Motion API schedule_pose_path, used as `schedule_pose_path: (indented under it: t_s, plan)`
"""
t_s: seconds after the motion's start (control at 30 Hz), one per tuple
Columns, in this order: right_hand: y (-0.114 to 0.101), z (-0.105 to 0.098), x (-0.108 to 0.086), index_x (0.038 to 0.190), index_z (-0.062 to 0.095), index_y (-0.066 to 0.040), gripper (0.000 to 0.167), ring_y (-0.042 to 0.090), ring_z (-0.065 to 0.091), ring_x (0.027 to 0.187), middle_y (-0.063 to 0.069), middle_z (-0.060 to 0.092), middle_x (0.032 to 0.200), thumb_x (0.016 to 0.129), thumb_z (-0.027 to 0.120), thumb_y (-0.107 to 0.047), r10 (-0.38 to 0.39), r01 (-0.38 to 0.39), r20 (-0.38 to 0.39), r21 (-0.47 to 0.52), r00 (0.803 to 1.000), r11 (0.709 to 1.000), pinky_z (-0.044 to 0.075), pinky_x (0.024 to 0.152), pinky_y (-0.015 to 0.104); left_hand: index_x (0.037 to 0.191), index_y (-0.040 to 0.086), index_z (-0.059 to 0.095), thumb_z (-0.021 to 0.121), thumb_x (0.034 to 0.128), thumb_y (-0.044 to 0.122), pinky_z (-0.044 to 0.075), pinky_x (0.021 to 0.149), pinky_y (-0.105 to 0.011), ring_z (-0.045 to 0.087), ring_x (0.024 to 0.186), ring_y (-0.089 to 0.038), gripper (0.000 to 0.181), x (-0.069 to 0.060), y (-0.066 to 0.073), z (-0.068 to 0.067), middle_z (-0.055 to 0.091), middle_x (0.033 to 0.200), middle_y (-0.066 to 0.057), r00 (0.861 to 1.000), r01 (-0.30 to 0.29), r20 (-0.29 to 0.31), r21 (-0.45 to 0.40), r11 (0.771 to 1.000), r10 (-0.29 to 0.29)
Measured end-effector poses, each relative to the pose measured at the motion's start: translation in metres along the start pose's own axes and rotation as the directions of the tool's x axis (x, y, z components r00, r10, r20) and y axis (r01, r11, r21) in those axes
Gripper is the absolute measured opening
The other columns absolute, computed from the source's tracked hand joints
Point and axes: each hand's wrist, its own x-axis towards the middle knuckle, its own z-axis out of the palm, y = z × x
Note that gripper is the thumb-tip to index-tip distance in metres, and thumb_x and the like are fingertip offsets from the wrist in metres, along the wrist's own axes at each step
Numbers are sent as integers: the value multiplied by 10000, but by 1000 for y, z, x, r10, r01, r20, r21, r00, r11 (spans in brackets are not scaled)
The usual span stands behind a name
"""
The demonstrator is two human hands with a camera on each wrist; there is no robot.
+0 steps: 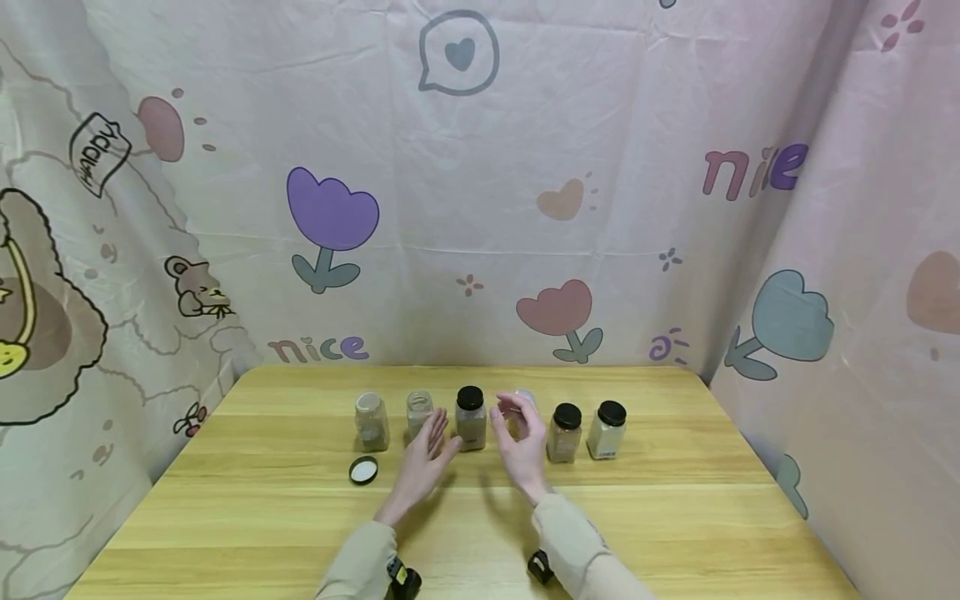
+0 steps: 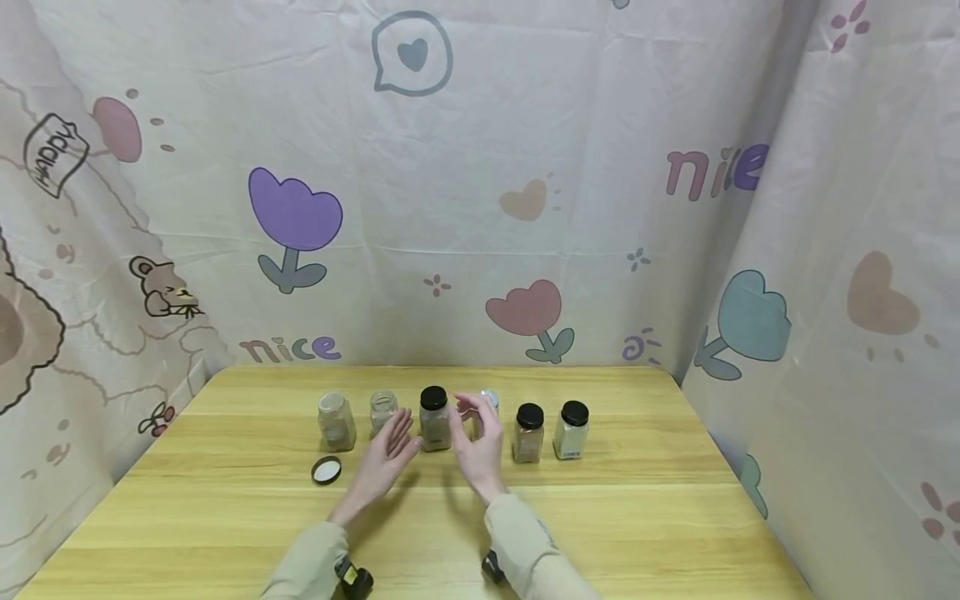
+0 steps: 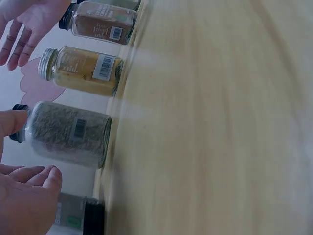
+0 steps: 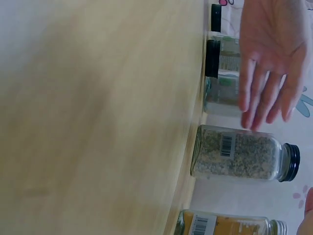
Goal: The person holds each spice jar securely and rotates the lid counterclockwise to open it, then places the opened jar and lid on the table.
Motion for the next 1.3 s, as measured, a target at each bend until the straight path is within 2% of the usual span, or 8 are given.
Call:
schedule_pose_path:
  t_s: [0.13,0.23,0.3,0.43,0.57,0.87,1.1,1.3]
  plan:
    - [18,-7,-3,1132,626,111,247,57,611,983,88,611,1067,887,641,135,-36,36,-2,6,999,999,561,908,146,1538,-131,189,631,997,161,282,1216,-542,291,1485,-468,757,3,0,5,239,1600,-331,999,23,32,14,1000,-23]
    - [19,-11,-2,1129,618,134,261,44,612,988,62,618,1081,872,639,168,-37,37,-11,7,999,999,562,893,140,1545,-128,164,635,997,191,266,1225,-553,269,1494,-467,790,6,-1,8,216,1608,-329,998,45,45,46,998,-47]
    - [18,-14,-2,1126,611,155,273,84,623,977,94,621,1073,857,643,186,-38,38,-18,11,999,999,564,876,135,1549,-124,154,635,999,216,262,1229,-559,258,1498,-467,806,8,-1,10,204,1614,-327,997,56,49,76,996,-60]
    - [17,-19,-1,1135,603,171,284,143,633,958,258,611,1047,854,641,193,-28,29,-15,17,999,999,564,864,130,1555,-115,146,633,1001,256,265,1232,-573,253,1495,-482,826,14,-3,15,193,1618,-331,996,71,45,125,990,-77]
    - [18,-22,-1,1139,600,172,267,115,628,962,344,595,1065,875,642,163,-11,11,1,18,1000,1000,562,875,125,1542,-133,160,648,990,243,280,1224,-598,283,1472,-516,827,20,-4,19,228,1592,-370,997,64,23,140,988,-68]
    - [17,-25,-2,1146,613,143,258,36,613,977,322,602,1092,894,654,113,37,-38,21,23,999,999,567,872,133,1537,-106,212,671,969,187,324,1188,-635,387,1402,-504,787,27,-8,26,343,1520,-360,999,46,-27,187,981,-42]
    - [17,-28,-1,1142,606,165,267,96,618,959,330,601,1089,885,662,118,84,-85,43,11,996,996,562,879,130,1447,-58,375,711,949,250,405,1123,-617,471,1327,-446,676,23,-8,26,445,1406,-302,997,75,-1,202,977,-76]
    - [16,-30,-1,1130,620,144,259,129,630,984,302,607,1101,884,683,93,130,-129,80,-10,988,992,565,899,144,1380,-53,430,735,930,221,441,1106,-602,518,1317,-450,610,20,-8,25,544,1369,-297,999,30,29,202,979,-37]
